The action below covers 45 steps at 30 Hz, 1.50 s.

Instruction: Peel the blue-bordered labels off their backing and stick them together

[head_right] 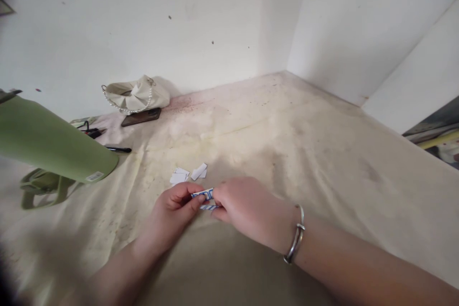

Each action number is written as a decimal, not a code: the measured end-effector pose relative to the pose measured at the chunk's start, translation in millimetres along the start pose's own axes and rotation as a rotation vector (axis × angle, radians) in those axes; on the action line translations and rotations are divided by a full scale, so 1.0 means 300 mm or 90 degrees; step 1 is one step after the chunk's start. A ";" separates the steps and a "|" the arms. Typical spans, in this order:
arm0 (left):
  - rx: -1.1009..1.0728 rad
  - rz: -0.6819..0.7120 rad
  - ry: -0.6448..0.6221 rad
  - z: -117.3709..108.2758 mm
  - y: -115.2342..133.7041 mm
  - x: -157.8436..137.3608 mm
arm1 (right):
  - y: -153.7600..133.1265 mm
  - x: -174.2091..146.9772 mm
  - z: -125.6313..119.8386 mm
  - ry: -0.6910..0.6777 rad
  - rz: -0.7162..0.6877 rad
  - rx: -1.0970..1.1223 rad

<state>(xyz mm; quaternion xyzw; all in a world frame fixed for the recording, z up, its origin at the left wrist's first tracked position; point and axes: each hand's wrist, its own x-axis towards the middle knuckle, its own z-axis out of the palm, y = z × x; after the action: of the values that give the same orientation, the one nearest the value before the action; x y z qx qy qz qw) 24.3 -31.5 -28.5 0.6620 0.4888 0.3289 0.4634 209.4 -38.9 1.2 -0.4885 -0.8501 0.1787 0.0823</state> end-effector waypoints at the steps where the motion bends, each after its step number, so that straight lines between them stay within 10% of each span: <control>1: 0.025 0.010 -0.006 0.000 0.002 -0.001 | 0.002 0.002 0.002 0.011 0.006 -0.004; 11: 0.198 0.090 -0.056 0.002 -0.007 -0.014 | 0.018 0.014 0.006 0.097 0.028 0.026; 19: 0.316 0.217 -0.055 -0.002 0.009 0.005 | 0.025 0.021 0.046 0.005 0.000 0.071; 45: 0.485 0.170 -0.022 0.001 0.008 -0.004 | 0.045 0.027 0.051 -0.005 0.040 0.066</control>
<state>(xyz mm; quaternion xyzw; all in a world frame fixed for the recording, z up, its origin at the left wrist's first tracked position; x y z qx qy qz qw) 25.1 -32.9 -26.5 0.8494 0.4775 0.1702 0.1468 211.4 -29.0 -18.3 -0.5096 -0.8242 0.2265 0.0983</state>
